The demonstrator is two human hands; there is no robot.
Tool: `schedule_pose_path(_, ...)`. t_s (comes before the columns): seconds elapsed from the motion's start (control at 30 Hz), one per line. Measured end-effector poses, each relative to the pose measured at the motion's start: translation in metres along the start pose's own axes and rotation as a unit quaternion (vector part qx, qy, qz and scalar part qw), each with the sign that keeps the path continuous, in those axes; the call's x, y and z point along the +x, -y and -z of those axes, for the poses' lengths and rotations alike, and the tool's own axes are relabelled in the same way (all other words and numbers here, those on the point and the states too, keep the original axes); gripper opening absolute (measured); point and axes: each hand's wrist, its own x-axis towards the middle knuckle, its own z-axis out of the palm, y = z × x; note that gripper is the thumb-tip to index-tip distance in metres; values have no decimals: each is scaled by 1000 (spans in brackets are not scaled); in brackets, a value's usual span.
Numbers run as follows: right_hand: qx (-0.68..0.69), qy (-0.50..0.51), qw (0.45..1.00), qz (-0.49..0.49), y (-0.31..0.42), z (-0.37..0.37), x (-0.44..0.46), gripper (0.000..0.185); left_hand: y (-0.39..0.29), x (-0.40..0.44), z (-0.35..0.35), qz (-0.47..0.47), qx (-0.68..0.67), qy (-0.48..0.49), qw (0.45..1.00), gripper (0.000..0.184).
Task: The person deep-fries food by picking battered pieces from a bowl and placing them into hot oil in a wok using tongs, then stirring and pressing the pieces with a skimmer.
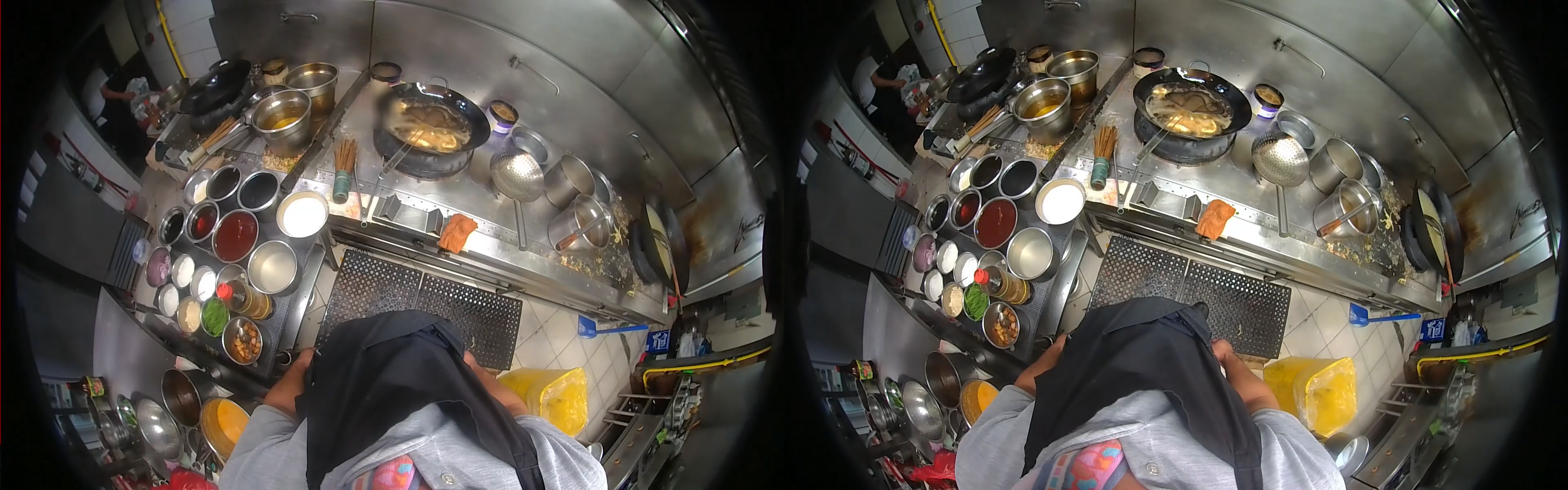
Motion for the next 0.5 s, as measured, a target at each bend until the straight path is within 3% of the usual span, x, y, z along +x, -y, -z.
schedule_pose_path(0.27, 108, -25, 991, -70, 27, 12, -31, 66, 1, 0, 1, -20, 15, 9, 1000, 43)
schedule_pose_path(0.37, 82, -20, 995, -59, 31, 14, -33, 63, -5, -6, 4, -37, 23, 17, 999, 43)
schedule_pose_path(0.5, -71, -5, 997, 10, 8, 4, -7, 57, -22, -19, 8, -80, 31, 33, 996, 44)
